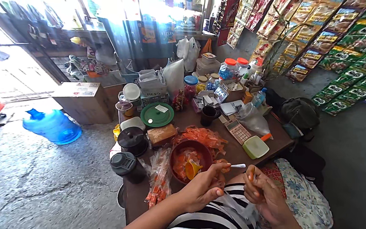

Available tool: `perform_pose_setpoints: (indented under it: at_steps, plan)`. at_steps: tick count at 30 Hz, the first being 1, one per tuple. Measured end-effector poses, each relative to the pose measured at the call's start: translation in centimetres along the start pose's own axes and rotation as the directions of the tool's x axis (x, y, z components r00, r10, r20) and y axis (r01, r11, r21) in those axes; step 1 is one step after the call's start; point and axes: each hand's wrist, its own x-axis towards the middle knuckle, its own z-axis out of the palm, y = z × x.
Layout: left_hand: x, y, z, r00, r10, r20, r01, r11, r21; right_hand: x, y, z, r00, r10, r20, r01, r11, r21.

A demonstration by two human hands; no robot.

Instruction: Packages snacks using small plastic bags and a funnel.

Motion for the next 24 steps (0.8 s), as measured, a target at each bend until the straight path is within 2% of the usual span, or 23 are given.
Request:
perform_pose_setpoints:
  at_steps: [4,7,9,13,16,21,24]
  plan:
    - [0.0,0.0,0.4,1.000,-0.023,0.020,0.023,1.000,0.002,-0.7,0.4,1.5,1.000,-0.026,-0.010,0.022,0.953,-0.304]
    - [0.2,0.3,0.8,0.998,-0.052,0.047,0.052,0.999,0.010,-1.2,0.1,3.6,0.994,-0.110,0.019,0.095,0.753,-0.651]
    - [0.3,0.7,1.3,0.996,-0.061,0.068,0.059,0.998,0.033,-1.2,0.3,4.6,0.984,-0.165,0.066,0.152,0.590,-0.793]
    - [0.6,0.6,2.2,0.988,-0.035,0.150,0.033,0.999,0.020,-1.4,0.7,4.6,0.956,-0.205,0.212,0.283,0.430,-0.858]
    - [0.7,0.5,2.5,0.991,-0.030,0.134,0.025,0.999,0.044,-1.9,-0.5,3.8,0.948,-0.241,0.209,0.289,0.374,-0.881]
    - [-1.2,-0.2,1.1,0.991,-0.079,-0.103,0.089,0.992,0.091,-2.6,-5.4,0.2,0.897,-0.430,0.098,0.216,0.233,-0.948]
    - [-3.0,-1.2,-0.3,0.975,-0.118,-0.188,0.125,0.992,0.028,-1.3,-8.5,-2.3,0.854,-0.519,0.024,0.063,0.057,-0.996]
